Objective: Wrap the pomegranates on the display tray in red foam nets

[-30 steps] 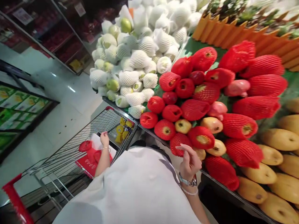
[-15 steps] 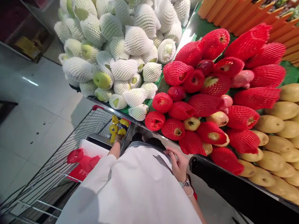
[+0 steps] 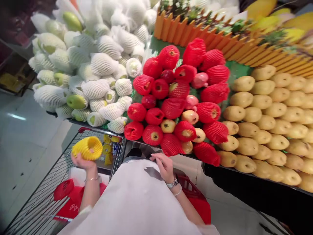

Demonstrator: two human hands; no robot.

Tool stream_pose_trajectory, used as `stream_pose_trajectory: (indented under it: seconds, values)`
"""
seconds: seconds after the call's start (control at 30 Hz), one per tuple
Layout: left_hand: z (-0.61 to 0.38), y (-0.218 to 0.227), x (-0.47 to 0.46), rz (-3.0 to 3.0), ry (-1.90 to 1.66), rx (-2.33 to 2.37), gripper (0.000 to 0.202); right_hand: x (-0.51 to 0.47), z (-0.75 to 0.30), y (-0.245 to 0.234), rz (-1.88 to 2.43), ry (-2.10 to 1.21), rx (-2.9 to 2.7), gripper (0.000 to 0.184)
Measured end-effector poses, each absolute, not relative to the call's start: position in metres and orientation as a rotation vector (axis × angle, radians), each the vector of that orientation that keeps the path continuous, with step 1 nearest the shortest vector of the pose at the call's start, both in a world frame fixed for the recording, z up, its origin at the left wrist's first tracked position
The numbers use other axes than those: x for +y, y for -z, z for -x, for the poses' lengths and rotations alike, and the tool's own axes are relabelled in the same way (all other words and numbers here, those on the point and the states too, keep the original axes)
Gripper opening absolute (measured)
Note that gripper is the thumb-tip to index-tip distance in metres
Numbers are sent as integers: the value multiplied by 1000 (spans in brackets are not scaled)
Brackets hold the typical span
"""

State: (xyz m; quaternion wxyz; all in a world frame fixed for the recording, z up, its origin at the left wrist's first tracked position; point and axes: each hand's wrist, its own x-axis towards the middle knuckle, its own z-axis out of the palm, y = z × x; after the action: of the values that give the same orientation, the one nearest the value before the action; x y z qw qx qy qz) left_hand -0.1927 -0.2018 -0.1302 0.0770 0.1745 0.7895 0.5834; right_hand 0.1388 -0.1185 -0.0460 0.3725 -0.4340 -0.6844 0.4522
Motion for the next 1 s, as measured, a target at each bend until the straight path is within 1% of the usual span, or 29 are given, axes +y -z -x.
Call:
stream_pose_trajectory:
  seconds: [0.03,0.1,0.17,0.27,0.3,0.4,0.43,0.47,0.53,0.6,0.67,0.73,0.8,0.83,0.93,1.0]
  values:
    - [181,115,-202,-523,-1973,2328,53,-115,-142,41,1054,-1172,-1773,25]
    - [148,92,-200,-626,-2046,2223,50,-111,-150,32,922,-1183,-1800,26]
    - [106,79,-188,-786,-1879,2017,41,-109,-158,24,812,-1162,-1797,26]
    - [37,69,-157,-1018,-1514,1635,37,-110,-175,21,808,-1123,-1739,18]
    - [15,65,-145,-1079,-1430,1521,38,-110,-181,23,857,-1139,-1682,20]
    - [-39,54,-113,-1237,-1308,1237,41,-110,-205,29,1021,-1228,-1348,42]
    - [-53,51,-106,-1278,-1298,1162,43,-108,-214,30,1041,-1248,-1223,46]
    - [-65,49,-100,-1312,-1292,1101,45,-106,-224,30,1039,-1271,-1134,47]
    - [-86,46,-91,-1365,-1275,1048,44,-100,-243,28,985,-1362,-1088,44]
    - [-105,47,-84,-1408,-1242,1060,34,-95,-261,23,912,-1478,-1148,42]
    - [-124,48,-78,-1406,-1292,1131,27,-92,-274,19,877,-1522,-1184,42]
    - [-140,50,-74,-1386,-1431,1214,28,-90,-283,18,869,-1505,-1165,41]
    - [-151,53,-73,-1429,-1498,1242,23,-88,-288,20,861,-1486,-1102,40]
    - [-155,56,-74,-1479,-1474,1220,24,-87,-291,22,866,-1471,-1050,41]
    - [-163,63,-79,-1562,-1343,1159,35,-84,-298,28,927,-1412,-924,41]
    - [-166,64,-83,-1547,-1343,1212,32,-82,-304,34,1022,-1330,-954,35]
